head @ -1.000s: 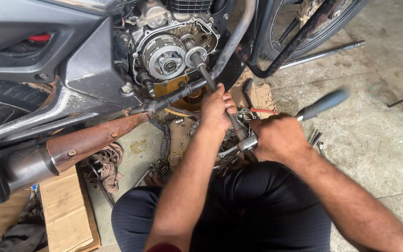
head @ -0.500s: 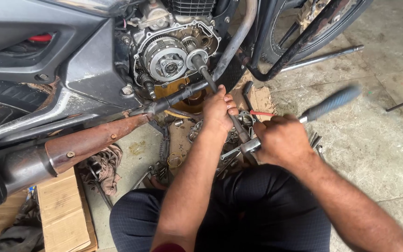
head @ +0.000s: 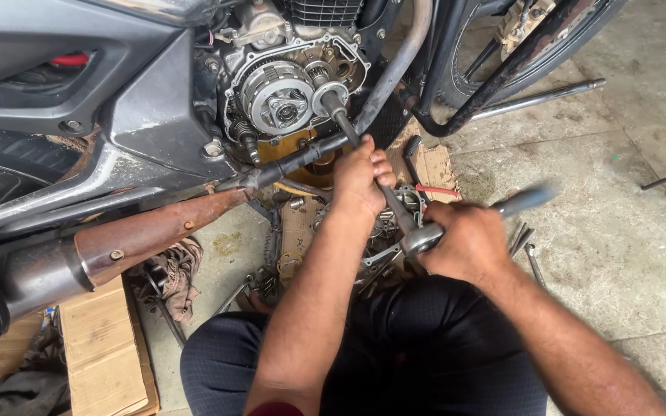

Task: The person sits on the floor beside a motorcycle with its clutch cover removed and works on the clutch assembly. They handle the detached engine cover, use pliers and a socket wrench on the clutch components, fit a circular part onto the clutch, and pick small parts from the floor.

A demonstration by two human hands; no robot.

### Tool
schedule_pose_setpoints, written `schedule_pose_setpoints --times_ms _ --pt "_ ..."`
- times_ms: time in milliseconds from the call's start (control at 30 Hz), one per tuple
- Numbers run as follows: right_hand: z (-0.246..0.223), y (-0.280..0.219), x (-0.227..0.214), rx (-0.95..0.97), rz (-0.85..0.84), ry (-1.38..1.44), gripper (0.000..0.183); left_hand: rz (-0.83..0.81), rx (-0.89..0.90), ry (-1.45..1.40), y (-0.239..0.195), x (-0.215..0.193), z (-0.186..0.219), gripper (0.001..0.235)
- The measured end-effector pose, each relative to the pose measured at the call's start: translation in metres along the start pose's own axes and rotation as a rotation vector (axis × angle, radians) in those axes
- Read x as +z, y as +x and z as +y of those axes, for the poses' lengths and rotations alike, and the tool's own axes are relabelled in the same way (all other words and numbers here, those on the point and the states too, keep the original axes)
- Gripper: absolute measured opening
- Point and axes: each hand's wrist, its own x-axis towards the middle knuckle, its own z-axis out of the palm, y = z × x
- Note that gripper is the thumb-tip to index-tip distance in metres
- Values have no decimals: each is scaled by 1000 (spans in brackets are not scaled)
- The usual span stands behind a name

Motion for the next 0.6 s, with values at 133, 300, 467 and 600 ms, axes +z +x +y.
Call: schedule_pose_setpoints --times_ms 133,300,467,600 --pt "4 -14 83 313 -100 1718 29 -35 0 -65 11 1 -4 10" --pt "1 0 17 115 -142 626 25 1 -29 -12 0 -9 3 12" --pt "9 -4 26 125 -89 122 24 -57 -7 -38 7 -4 -1 14" --pt "13 -18 97 366 32 914 32 -52 5 -90 11 -6 -5 10"
